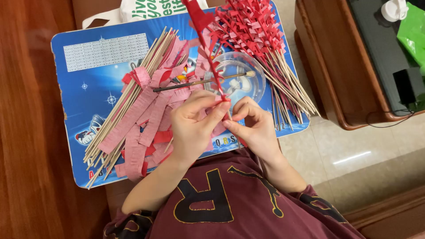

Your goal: Rolling red and pink paper strips onto wooden sticks and applying glue to create paper flowers.

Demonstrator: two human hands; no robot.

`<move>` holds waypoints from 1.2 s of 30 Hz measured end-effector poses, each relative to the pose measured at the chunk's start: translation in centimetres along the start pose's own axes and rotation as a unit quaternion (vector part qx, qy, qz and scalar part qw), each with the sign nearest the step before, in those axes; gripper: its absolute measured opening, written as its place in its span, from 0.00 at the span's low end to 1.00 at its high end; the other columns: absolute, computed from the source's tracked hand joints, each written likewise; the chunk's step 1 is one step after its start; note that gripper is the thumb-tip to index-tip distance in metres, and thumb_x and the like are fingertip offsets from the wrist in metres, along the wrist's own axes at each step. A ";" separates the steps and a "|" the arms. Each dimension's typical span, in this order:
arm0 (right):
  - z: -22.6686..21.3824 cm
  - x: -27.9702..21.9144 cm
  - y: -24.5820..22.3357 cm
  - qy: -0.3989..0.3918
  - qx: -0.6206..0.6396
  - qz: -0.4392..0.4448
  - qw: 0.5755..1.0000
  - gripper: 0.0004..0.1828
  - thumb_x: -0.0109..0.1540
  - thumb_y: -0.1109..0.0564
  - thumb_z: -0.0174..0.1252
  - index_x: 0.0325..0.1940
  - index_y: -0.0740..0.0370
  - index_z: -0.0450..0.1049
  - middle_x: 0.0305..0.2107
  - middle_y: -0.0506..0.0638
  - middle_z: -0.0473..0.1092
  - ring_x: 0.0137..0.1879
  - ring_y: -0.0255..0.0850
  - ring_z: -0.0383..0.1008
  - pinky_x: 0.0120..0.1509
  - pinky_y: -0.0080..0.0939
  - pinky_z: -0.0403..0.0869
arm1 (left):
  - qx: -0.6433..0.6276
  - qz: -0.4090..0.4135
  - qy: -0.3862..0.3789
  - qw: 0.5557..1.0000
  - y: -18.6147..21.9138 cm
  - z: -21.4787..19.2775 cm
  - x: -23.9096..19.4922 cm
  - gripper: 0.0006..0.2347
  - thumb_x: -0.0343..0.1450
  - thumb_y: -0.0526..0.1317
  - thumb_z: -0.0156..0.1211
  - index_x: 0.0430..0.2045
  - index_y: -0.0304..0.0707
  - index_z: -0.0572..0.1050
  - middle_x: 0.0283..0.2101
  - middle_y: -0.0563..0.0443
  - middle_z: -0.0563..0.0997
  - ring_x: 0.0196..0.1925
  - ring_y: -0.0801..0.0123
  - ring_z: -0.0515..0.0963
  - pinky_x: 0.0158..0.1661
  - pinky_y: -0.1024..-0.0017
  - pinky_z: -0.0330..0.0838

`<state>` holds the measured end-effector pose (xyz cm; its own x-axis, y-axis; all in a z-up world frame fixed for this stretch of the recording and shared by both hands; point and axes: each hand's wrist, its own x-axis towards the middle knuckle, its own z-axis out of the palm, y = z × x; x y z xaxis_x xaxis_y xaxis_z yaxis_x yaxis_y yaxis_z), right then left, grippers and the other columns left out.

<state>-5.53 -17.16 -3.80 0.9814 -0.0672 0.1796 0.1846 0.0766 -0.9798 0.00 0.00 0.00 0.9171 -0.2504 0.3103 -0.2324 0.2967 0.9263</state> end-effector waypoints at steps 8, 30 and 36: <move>-4.9 1.3 -4.0 0.090 -0.120 -0.058 0.987 0.04 0.61 0.70 0.64 0.37 0.69 0.75 0.42 0.50 0.72 0.44 0.34 0.72 0.49 0.33 0.71 | -0.012 -0.001 -0.086 0.996 0.8 -0.8 0.9 0.31 0.69 0.32 0.70 0.67 0.32 0.64 0.61 0.49 0.75 0.59 0.74 0.74 0.55 0.76 0.70; -10.9 6.1 -0.9 0.193 -0.529 -0.086 0.822 0.09 0.65 0.63 0.71 0.49 0.67 0.83 0.38 0.56 0.74 0.38 0.42 0.74 0.44 0.40 0.73 | 0.019 -0.024 0.101 0.994 5.0 -10.4 -0.7 0.11 0.83 0.36 0.53 0.58 0.27 0.73 0.47 0.44 0.81 0.48 0.69 0.80 0.57 0.69 0.76; -8.8 5.1 -2.4 0.180 -0.473 -0.125 0.853 0.03 0.70 0.66 0.65 0.48 0.68 0.82 0.40 0.55 0.74 0.42 0.39 0.75 0.46 0.38 0.73 | 0.413 -0.014 0.075 0.907 5.5 -15.0 0.8 0.10 0.78 0.38 0.60 0.48 0.29 0.78 0.46 0.46 0.82 0.48 0.66 0.82 0.51 0.70 0.74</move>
<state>-1.45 -26.46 -1.31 0.8063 -0.2780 0.5221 0.0937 -0.8115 -0.5768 4.32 15.21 2.13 0.9456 -0.1003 0.3094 -0.3154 -0.5158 0.7966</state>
